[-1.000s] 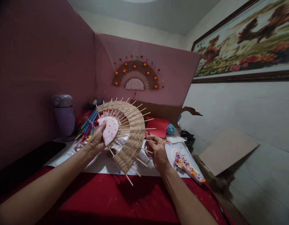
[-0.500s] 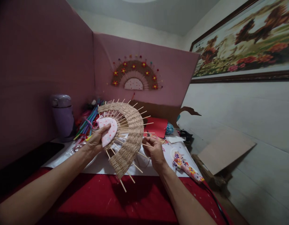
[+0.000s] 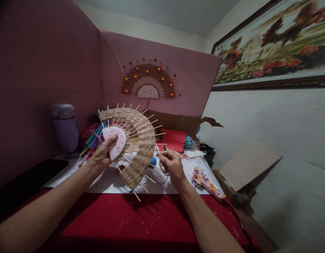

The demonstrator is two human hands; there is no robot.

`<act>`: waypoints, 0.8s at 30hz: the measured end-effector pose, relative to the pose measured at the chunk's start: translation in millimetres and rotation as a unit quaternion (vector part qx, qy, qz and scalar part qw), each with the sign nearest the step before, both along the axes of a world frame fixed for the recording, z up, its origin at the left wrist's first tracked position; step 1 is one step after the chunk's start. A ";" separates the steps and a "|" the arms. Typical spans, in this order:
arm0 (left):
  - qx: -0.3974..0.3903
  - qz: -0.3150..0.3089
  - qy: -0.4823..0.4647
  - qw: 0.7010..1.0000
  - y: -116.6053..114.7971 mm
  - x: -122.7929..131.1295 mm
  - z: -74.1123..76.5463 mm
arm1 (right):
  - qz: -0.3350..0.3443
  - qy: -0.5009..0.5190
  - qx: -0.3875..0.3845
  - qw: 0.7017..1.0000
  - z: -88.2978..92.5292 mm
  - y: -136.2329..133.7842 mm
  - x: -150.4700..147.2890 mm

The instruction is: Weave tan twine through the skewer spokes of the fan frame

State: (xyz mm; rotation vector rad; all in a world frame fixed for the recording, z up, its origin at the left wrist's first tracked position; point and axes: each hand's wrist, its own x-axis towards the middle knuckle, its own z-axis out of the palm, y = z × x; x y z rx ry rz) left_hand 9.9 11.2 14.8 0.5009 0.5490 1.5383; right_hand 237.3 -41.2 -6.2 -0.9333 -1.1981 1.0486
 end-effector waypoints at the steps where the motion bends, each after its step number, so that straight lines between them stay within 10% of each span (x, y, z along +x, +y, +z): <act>1: 0.000 -0.003 -0.003 1.000 0.2 -0.4 0.1 | -0.001 -0.002 0.000 1.000 0.5 0.0 0.6; 24: 0.004 -0.012 0.009 1.000 3.8 -2.8 -1.7 | 0.022 -0.015 -0.031 0.999 -3.9 6.1 6.5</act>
